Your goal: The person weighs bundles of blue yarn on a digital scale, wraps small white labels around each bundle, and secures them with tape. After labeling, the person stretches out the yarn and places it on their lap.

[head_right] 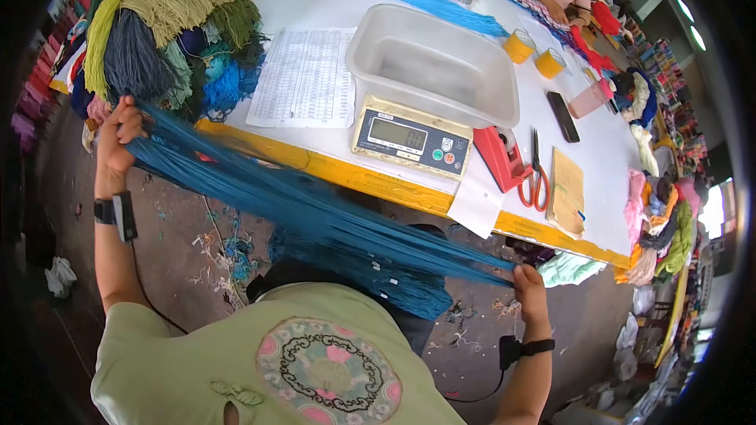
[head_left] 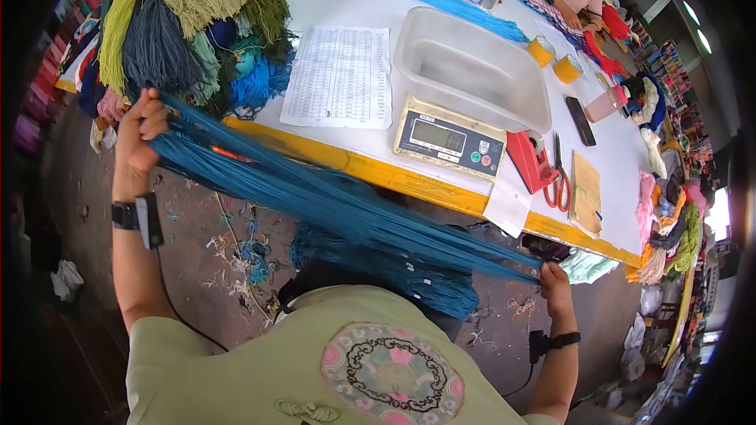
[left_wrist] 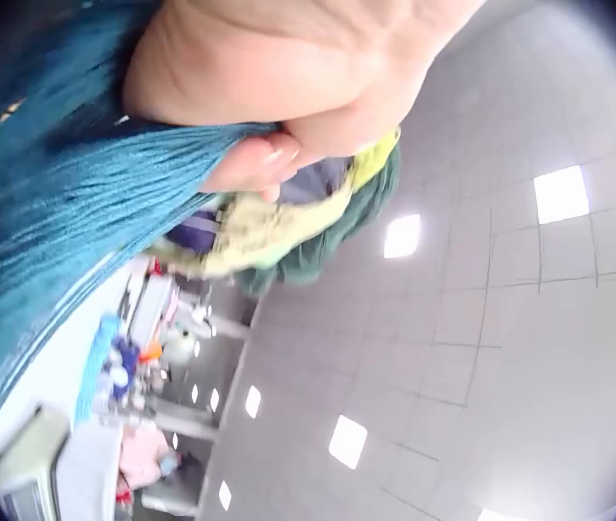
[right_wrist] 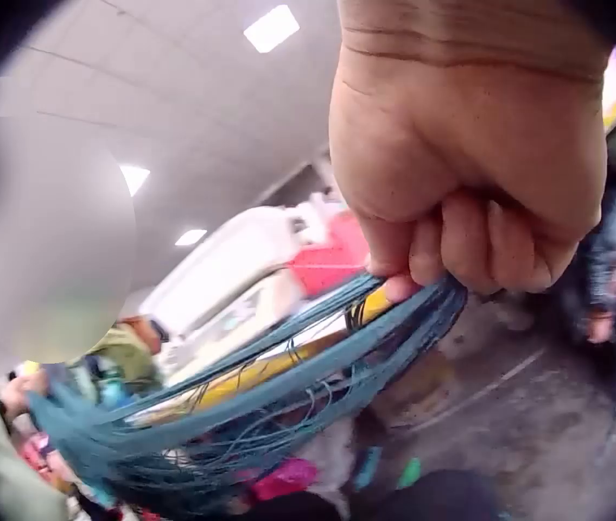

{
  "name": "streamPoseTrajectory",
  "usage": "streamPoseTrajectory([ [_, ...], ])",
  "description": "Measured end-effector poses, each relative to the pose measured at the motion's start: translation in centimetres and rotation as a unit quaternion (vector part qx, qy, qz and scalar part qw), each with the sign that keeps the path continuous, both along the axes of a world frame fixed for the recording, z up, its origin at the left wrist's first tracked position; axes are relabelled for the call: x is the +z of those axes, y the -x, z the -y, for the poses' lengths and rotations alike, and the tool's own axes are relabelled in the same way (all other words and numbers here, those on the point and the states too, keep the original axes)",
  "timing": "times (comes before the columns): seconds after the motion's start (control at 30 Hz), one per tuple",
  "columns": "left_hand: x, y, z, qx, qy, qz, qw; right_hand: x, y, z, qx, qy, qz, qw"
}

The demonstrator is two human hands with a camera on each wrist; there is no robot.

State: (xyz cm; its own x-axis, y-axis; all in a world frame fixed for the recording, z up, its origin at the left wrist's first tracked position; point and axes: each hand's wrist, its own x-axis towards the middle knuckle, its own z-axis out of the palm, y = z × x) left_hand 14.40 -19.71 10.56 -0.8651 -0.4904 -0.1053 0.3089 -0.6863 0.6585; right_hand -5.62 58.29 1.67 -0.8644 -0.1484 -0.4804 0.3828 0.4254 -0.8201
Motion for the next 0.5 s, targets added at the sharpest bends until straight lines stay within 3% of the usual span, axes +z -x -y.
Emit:
streamPoseTrajectory([
  [0.1, -1.0, -2.6, 6.7, 0.047, -0.007, 0.024, 0.999, -1.6, 0.8, -5.4, -0.059, -0.033, 0.038, 0.997],
  [0.17, -1.1, -3.8, 10.6, 0.154, 0.177, 0.115, 0.965, -4.1, 1.8, -9.1, -0.015, -0.307, -0.104, 0.946],
  [0.23, -2.1, -6.9, 17.1, 0.158, 0.083, -0.005, 0.984, -7.1, 2.1, -16.1, -0.022, -0.361, -0.147, 0.921],
  [0.27, -1.8, -8.1, 17.7, 0.217, 0.062, 0.019, 0.974, -7.5, 2.7, -17.8, -0.026, -0.41, -0.194, 0.891],
  [0.3, -1.2, -7.9, 15.8, 0.219, 0.061, 0.017, 0.974, -7.2, 2.8, -17.0, -0.025, -0.411, -0.197, 0.89],
  [0.37, -1.0, -6.4, 10.8, 0.237, 0.086, -0.025, 0.967, -6.4, 1.2, -13.5, -0.056, -0.354, -0.064, 0.931],
  [0.4, -2.0, -5.3, 8.7, 0.194, 0.062, -0.041, 0.978, -3.3, 0.2, -8.3, -0.017, -0.304, -0.029, 0.952],
  [0.47, -2.2, -1.7, 1.4, 0.192, 0.096, -0.027, 0.976, -0.9, 0.5, -4.1, 0.078, -0.213, 0.002, 0.974],
  [0.5, -2.3, -0.1, -2.0, 0.173, 0.082, -0.054, 0.98, 1.2, 0.6, -1.9, 0.078, -0.217, 0.001, 0.973],
])
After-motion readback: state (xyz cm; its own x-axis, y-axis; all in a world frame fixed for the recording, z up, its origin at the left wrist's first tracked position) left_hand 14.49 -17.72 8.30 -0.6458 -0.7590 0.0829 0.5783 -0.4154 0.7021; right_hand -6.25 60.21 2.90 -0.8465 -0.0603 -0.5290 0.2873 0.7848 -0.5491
